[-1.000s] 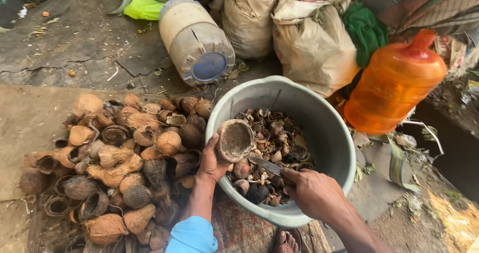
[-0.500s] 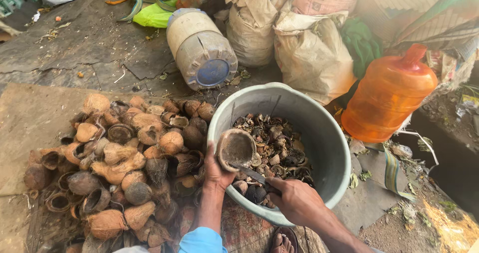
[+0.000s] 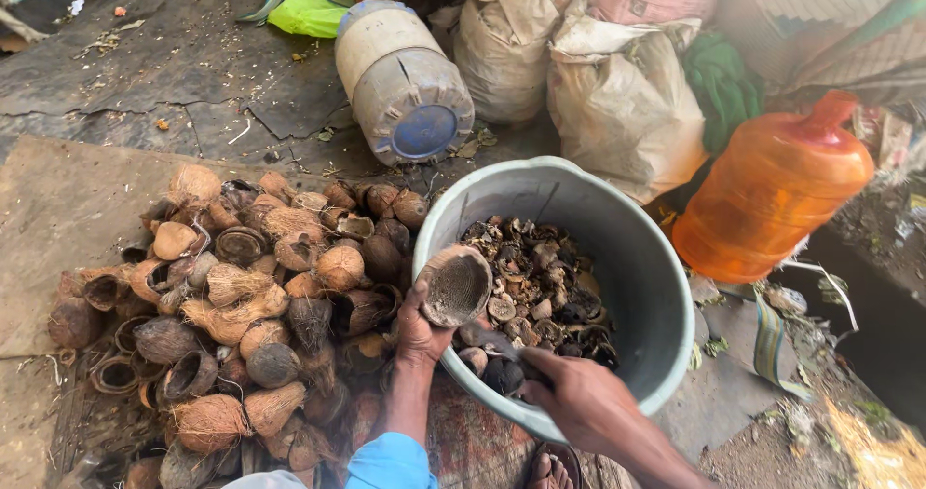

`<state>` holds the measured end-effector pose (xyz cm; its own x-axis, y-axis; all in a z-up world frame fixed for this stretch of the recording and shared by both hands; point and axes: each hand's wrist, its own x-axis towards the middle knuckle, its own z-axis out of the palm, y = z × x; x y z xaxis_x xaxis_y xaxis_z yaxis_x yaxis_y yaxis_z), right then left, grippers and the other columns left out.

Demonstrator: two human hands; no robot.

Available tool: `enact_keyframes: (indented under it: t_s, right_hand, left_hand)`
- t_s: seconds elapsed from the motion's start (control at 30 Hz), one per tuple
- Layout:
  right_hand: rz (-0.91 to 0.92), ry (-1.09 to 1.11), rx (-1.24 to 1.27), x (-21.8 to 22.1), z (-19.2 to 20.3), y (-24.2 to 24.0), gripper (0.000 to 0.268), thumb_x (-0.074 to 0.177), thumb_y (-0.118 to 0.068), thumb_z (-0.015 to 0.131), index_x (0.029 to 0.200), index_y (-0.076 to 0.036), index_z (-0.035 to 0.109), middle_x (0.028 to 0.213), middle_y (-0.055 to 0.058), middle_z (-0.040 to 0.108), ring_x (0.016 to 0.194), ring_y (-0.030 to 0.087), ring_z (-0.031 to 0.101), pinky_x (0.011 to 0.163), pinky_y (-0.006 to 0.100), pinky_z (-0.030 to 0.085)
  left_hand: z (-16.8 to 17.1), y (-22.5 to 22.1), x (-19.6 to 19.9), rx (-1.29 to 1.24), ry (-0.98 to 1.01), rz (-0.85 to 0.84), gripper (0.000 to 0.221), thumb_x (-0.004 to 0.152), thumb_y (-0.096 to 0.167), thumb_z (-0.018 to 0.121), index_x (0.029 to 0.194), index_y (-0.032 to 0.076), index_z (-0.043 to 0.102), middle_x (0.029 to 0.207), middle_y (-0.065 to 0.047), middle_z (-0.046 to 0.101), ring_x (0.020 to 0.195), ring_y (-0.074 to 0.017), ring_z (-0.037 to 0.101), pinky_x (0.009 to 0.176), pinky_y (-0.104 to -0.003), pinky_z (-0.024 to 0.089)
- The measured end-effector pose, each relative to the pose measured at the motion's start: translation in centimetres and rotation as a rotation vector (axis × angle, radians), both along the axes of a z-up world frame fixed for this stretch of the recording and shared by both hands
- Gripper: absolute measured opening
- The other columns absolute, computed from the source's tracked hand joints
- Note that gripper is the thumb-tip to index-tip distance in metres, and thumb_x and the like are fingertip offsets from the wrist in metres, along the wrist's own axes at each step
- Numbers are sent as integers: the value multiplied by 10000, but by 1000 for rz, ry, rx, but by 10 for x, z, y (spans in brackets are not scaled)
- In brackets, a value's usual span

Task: The person scrapes the interior of coconut shells using a knife and places the cleaned pieces into a plastic bucket.

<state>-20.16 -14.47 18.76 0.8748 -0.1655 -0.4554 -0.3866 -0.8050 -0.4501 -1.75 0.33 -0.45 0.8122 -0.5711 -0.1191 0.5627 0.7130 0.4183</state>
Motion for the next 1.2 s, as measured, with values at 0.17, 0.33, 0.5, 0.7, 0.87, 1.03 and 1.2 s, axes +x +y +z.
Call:
enact_keyframes:
  t_s: [0.17, 0.33, 0.5, 0.7, 0.87, 1.03, 1.2]
  right_hand:
    - [-47, 71, -184, -6, 6, -8, 499, 930, -387, 575, 1414, -267, 564, 1071, 100, 741, 1010, 330, 706, 867, 467, 564]
    - [-33, 219, -314, -4, 12, 0, 477, 977, -412, 526, 1448, -335, 509, 1026, 71, 691, 976, 297, 707, 837, 462, 572]
    - [-2, 249, -373, -3, 10, 4, 467, 1001, -433, 488, 1460, -349, 481, 1025, 51, 645, 922, 268, 711, 771, 447, 585]
    - [36, 241, -390, -5, 1, 5, 466, 1016, -405, 467, 1476, -329, 461, 1025, 88, 627, 891, 295, 708, 741, 455, 590]
    - [61, 228, -387, -5, -1, 6, 424, 1029, -370, 460, 1445, -300, 499, 1007, 95, 637, 868, 296, 709, 724, 451, 591]
    - [89, 265, -361, 0, -10, 15, 449, 1035, -297, 441, 1469, -183, 450, 1022, 121, 611, 826, 276, 715, 683, 425, 618]
    - [125, 257, -412, 0, -28, 29, 532, 1033, -220, 416, 1555, -144, 341, 1049, 172, 593, 820, 298, 721, 710, 440, 606]
  left_hand:
    - [-4, 3, 13, -1, -150, -38, 846, 768, 383, 841, 1454, 14, 513, 1371, -160, 623, 1266, -301, 594, 1091, -457, 498]
    - [-3, -5, 13, -29, -122, -1, 851, 761, 289, 868, 1462, 9, 476, 1388, -161, 599, 1301, -309, 587, 1125, -467, 493]
    - [0, -2, 12, 31, -113, -23, 858, 738, 307, 858, 1454, 16, 485, 1351, -185, 620, 1270, -327, 597, 1100, -485, 505]
    - [6, -2, 9, 89, -134, -33, 884, 724, 308, 864, 1457, 10, 469, 1321, -176, 627, 1261, -313, 604, 1088, -474, 526]
    - [10, -1, 7, 130, -177, -41, 921, 707, 318, 876, 1461, -10, 462, 1297, -172, 636, 1235, -298, 623, 1084, -451, 544]
    - [12, -4, 7, 87, -169, -12, 887, 726, 283, 850, 1444, -64, 462, 1295, -205, 655, 1211, -300, 650, 1061, -406, 563]
    - [12, -5, 6, 152, -163, 30, 858, 723, 227, 837, 1441, -60, 465, 1277, -189, 646, 1180, -284, 644, 1041, -404, 559]
